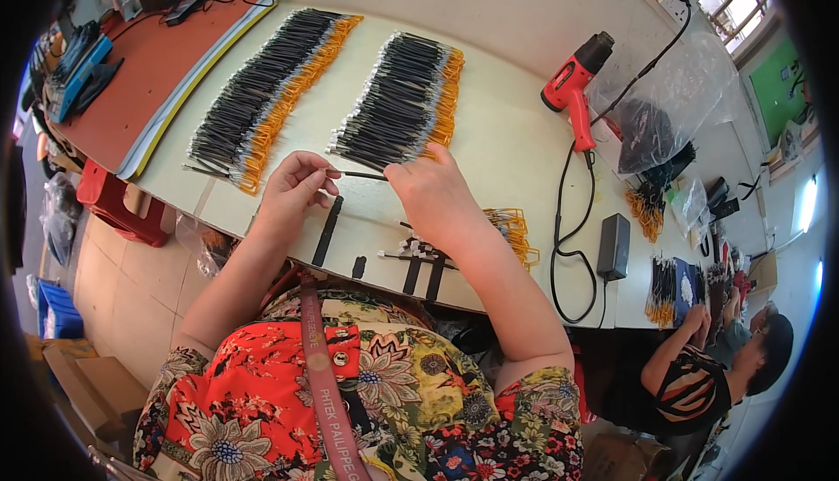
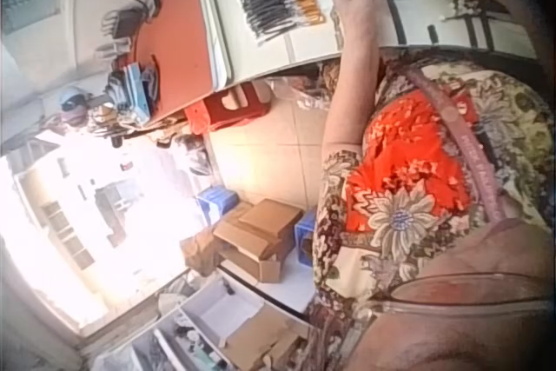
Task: The person organizes and assembles small electrical cables with connectors at a workbench by hand.
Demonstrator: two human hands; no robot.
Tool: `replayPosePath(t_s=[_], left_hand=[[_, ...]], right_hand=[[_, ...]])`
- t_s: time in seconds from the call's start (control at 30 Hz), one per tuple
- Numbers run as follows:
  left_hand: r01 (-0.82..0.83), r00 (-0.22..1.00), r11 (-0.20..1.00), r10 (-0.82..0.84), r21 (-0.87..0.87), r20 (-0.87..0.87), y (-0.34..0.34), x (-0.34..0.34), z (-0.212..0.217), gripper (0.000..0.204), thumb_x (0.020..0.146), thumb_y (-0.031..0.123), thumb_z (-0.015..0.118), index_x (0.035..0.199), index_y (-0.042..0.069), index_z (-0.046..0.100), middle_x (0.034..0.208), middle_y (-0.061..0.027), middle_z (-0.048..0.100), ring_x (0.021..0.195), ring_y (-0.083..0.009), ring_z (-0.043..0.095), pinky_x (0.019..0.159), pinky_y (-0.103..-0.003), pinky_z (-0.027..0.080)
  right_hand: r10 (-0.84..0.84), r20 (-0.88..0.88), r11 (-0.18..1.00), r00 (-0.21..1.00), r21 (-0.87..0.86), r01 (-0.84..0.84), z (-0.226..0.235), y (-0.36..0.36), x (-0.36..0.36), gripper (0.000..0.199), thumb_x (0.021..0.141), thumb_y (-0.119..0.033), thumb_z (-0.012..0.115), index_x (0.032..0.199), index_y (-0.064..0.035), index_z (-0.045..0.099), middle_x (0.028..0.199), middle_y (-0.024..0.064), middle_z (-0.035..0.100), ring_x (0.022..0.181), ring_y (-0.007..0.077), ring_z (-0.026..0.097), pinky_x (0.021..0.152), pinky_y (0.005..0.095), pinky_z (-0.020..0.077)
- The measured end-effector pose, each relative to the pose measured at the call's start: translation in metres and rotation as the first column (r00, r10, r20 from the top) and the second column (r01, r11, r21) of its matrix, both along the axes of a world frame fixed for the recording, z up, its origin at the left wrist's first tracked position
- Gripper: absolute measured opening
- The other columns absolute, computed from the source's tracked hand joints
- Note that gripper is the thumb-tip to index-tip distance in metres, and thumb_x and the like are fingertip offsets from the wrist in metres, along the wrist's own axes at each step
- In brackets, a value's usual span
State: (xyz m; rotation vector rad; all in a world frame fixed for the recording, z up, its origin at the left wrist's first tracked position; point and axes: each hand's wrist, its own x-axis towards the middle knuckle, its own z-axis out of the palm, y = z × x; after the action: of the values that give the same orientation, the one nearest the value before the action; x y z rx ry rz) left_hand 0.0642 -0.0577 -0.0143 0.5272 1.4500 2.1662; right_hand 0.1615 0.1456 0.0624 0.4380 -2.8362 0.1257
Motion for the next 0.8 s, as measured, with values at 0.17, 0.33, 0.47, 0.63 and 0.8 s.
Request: replayPosePath(t_s=[0.17,0.33,0.47,0.63,0.8], left_hand=[[0.004,1.0,1.0,-0.003,-0.01,0.028,0.0,-0.001,0.001,0.011,0.092,0.008,0.052,0.103,0.006,0.053,0.098,-0.0086,0.063,0.082,-0.013,0.062,0.065,-0.023,0.049],[0.001,0.999,1.0,0.0,-0.016,0.053,-0.001,-0.001,0.001,0.011,0.092,0.009,0.052,0.103,0.006,0.053,0.097,-0.0087,0.063,0.081,-0.013,0.062,0.065,-0.022,0.049],[0.001,0.998,1.0,0.0,-0.012,0.058,0.0,0.0,0.002,0.011,0.092,0.01,0.052,0.102,0.006,0.053,0.097,-0.0086,0.063,0.08,-0.0128,0.062,0.064,-0.022,0.049],[-0.034,0.998,0.999,0.037,-0.039,0.056,0.001,0.001,0.003,0.019,0.092,0.009,0.052,0.111,0.006,0.049,0.105,-0.0093,0.061,0.091,-0.0158,0.061,0.069,-0.024,0.05],[-0.281,0.959,0.959,0.282,0.022,-0.017,0.004,0.0,-0.002,0.031,0.091,0.002,0.049,0.121,0.002,0.042,0.126,-0.0114,0.043,0.114,-0.0183,0.048,0.08,-0.029,0.052]], right_hand=[[0.002,0.015,1.0,1.0,-0.001,-0.002,-0.003,0.002,-0.002,0.017,0.081,-0.003,0.055,0.098,-0.0059,0.06,0.079,0.0087,0.061,0.083,0.024,0.06,0.101,0.045,0.0348],[0.029,-0.057,0.999,0.998,-0.038,-0.031,-0.003,0.0,-0.003,0.021,0.073,0.005,0.053,0.091,-0.0047,0.058,0.074,0.006,0.059,0.08,0.023,0.06,0.096,0.0419,0.0374],[0.027,-0.061,0.999,0.998,-0.033,-0.029,-0.003,0.0,-0.004,0.021,0.073,0.005,0.053,0.091,-0.0051,0.058,0.074,0.0057,0.06,0.08,0.0226,0.06,0.096,0.0417,0.0375],[0.004,0.009,0.999,1.0,-0.037,-0.004,-0.003,0.001,-0.004,0.016,0.082,-0.003,0.054,0.096,-0.0064,0.06,0.077,0.0087,0.061,0.081,0.0246,0.06,0.099,0.0453,0.0358],[-0.017,0.011,0.999,1.0,-0.037,0.017,-0.013,0.003,-0.015,0.013,0.078,0.001,0.054,0.088,-0.0066,0.057,0.073,0.0075,0.06,0.079,0.0244,0.06,0.097,0.045,0.0367]])
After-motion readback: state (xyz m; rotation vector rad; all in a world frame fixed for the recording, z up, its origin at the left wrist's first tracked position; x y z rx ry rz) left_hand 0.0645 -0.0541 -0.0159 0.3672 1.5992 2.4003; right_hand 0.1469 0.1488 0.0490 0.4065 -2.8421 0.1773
